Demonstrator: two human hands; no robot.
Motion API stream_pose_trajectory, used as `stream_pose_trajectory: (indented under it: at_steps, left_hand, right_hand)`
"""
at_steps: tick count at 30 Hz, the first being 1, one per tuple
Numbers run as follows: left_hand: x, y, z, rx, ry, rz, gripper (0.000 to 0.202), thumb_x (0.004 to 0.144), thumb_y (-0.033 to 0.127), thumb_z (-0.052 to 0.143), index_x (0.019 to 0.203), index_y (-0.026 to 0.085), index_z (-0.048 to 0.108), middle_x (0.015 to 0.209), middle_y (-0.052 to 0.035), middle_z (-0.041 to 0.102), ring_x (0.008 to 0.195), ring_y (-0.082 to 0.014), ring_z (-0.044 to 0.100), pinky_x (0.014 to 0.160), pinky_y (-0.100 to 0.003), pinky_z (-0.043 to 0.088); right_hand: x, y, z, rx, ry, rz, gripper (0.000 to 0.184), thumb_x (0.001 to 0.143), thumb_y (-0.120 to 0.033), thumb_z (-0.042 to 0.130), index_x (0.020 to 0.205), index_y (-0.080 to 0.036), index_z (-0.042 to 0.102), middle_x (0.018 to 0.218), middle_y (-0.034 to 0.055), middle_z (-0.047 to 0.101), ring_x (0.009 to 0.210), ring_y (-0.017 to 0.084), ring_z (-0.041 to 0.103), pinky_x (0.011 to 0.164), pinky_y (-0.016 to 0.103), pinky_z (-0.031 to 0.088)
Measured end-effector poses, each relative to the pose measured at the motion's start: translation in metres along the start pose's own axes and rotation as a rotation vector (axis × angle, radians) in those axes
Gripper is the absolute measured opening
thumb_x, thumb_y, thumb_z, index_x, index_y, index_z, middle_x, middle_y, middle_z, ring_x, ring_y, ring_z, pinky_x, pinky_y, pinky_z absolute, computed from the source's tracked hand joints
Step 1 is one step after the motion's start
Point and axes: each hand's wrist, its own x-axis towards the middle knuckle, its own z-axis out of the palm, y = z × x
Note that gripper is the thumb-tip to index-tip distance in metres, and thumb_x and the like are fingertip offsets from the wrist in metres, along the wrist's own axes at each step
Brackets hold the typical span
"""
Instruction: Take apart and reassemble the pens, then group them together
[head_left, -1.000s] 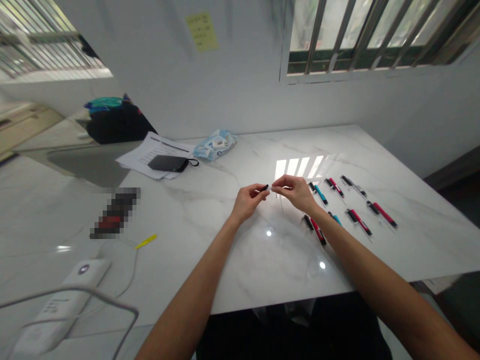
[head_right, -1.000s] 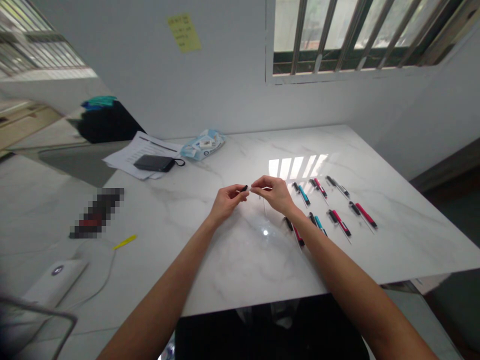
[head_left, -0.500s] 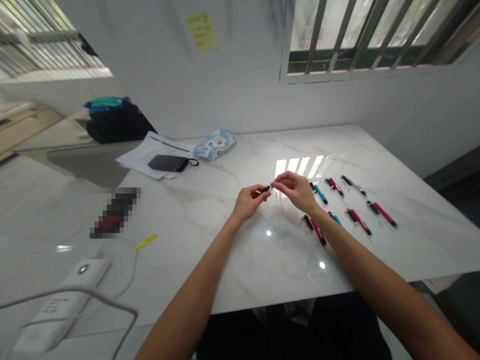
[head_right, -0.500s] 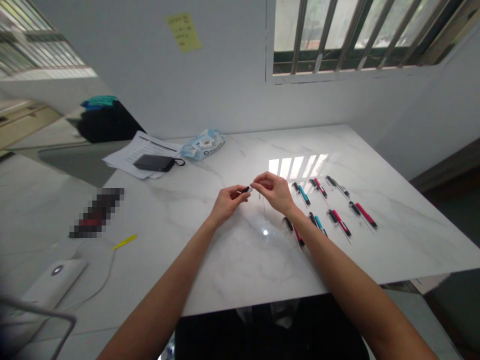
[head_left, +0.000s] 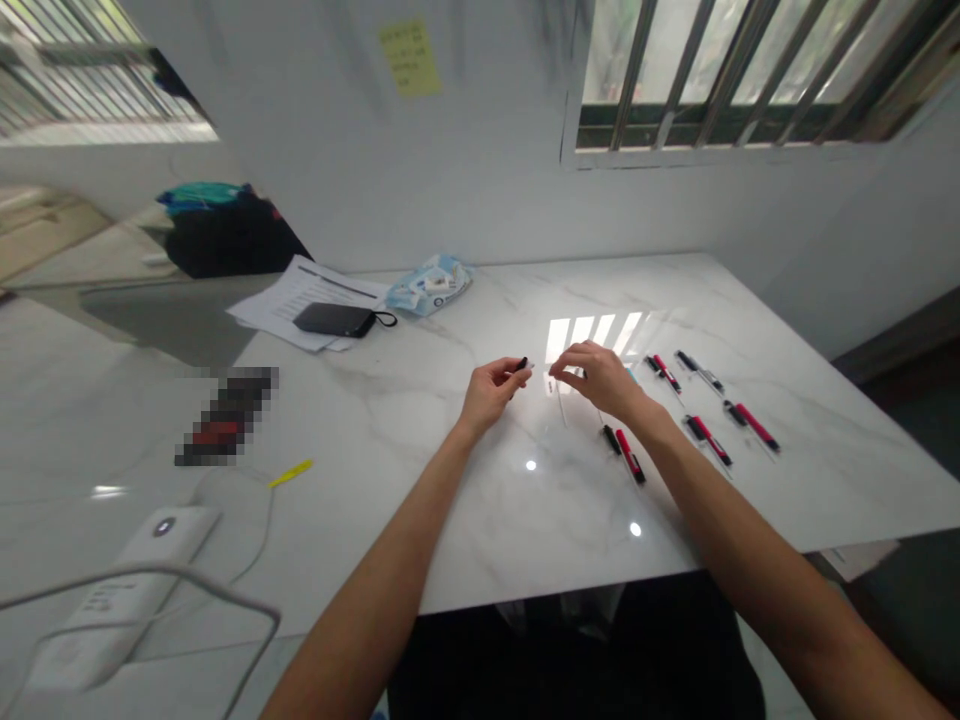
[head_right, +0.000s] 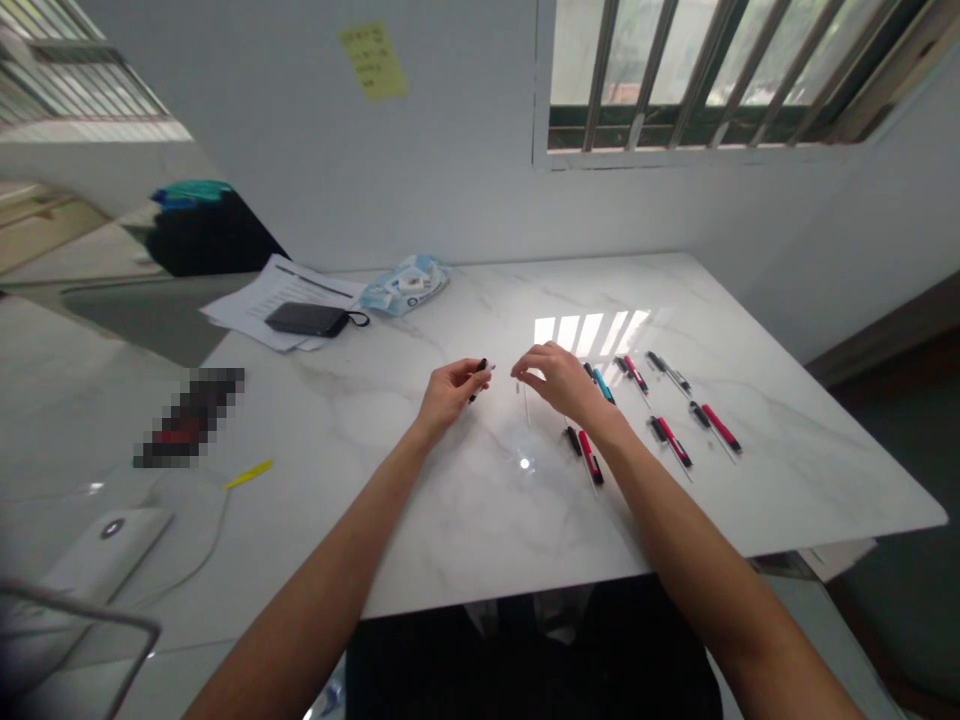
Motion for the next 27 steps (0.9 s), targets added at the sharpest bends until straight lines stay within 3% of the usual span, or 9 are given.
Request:
stream_pose_trajectory:
  at_steps: [3,6,12,15,17,22,25,27]
  left_hand:
    - [0.005,-0.003,-0.006,-0.024,0.044,0.029,0.041,0.073,0.05,0.083,0.095,0.015,0.078,0.071,-0.0022,0.066,0.061,-0.0117,0.055,0.053,-0.024,0.035]
    - [0.007,-0.004,-0.01,-0.038,0.085,0.044,0.042,0.073,0.051,0.082,0.095,0.015,0.078,0.069,-0.0017,0.065,0.06,-0.0115,0.054,0.053,-0.024,0.034]
    - [0.008,-0.002,-0.015,-0.079,0.125,0.049,0.048,0.069,0.055,0.084,0.094,0.015,0.077,0.073,-0.0021,0.067,0.061,-0.0119,0.056,0.053,-0.024,0.035]
    - [0.008,0.0,-0.021,-0.098,0.159,0.06,0.051,0.067,0.058,0.084,0.093,0.015,0.077,0.075,-0.0022,0.068,0.062,-0.0121,0.057,0.056,-0.024,0.037]
    - [0.008,0.001,-0.026,-0.105,0.192,0.063,0.053,0.065,0.061,0.083,0.092,0.016,0.076,0.077,-0.0025,0.068,0.063,-0.0123,0.057,0.058,-0.025,0.039]
    - [0.008,0.002,-0.031,-0.128,0.225,0.053,0.058,0.061,0.064,0.086,0.092,0.015,0.077,0.078,-0.0031,0.07,0.066,-0.0127,0.058,0.058,-0.024,0.039]
    - [0.008,-0.001,-0.028,-0.158,0.215,0.047,0.058,0.059,0.062,0.088,0.093,0.015,0.078,0.079,-0.0036,0.071,0.066,-0.0118,0.056,0.058,-0.024,0.038]
    - [0.008,-0.004,-0.024,-0.172,0.192,0.049,0.058,0.059,0.059,0.088,0.093,0.014,0.079,0.08,-0.0043,0.072,0.065,-0.0114,0.055,0.059,-0.024,0.038]
  right_hand:
    - [-0.002,-0.004,-0.01,-0.184,-0.3,-0.108,0.018,0.094,-0.011,0.065,0.093,-0.022,0.078,0.096,0.006,0.075,0.091,0.02,0.066,0.08,0.031,0.05]
    - [-0.005,-0.008,-0.013,-0.279,-0.504,-0.168,0.025,0.09,-0.002,0.064,0.099,-0.02,0.078,0.096,0.0055,0.074,0.084,0.018,0.066,0.076,0.028,0.048]
    - [0.001,-0.002,-0.006,-0.339,-0.607,-0.382,0.022,0.099,-0.009,0.055,0.089,-0.017,0.073,0.097,0.0091,0.071,0.09,0.021,0.061,0.081,0.031,0.047]
    - [0.005,-0.005,-0.002,-0.315,-0.576,-0.438,0.025,0.103,-0.014,0.049,0.092,-0.018,0.072,0.099,0.0109,0.071,0.093,0.023,0.06,0.087,0.035,0.048]
    - [0.005,-0.012,-0.002,-0.238,-0.511,-0.392,0.025,0.104,-0.018,0.048,0.096,-0.019,0.071,0.094,0.0103,0.071,0.09,0.023,0.061,0.085,0.035,0.049]
    - [0.007,-0.029,-0.011,0.073,-0.119,-0.12,0.026,0.105,-0.03,0.048,0.102,-0.021,0.072,0.096,0.0075,0.074,0.088,0.02,0.067,0.081,0.034,0.051]
    - [0.013,-0.031,-0.013,0.337,0.101,0.067,0.025,0.1,-0.036,0.056,0.105,-0.021,0.075,0.096,0.006,0.077,0.087,0.019,0.069,0.081,0.033,0.053]
    - [0.019,-0.03,-0.011,0.483,0.18,0.181,0.031,0.092,-0.039,0.066,0.114,-0.02,0.075,0.098,0.0068,0.078,0.087,0.02,0.071,0.08,0.033,0.054]
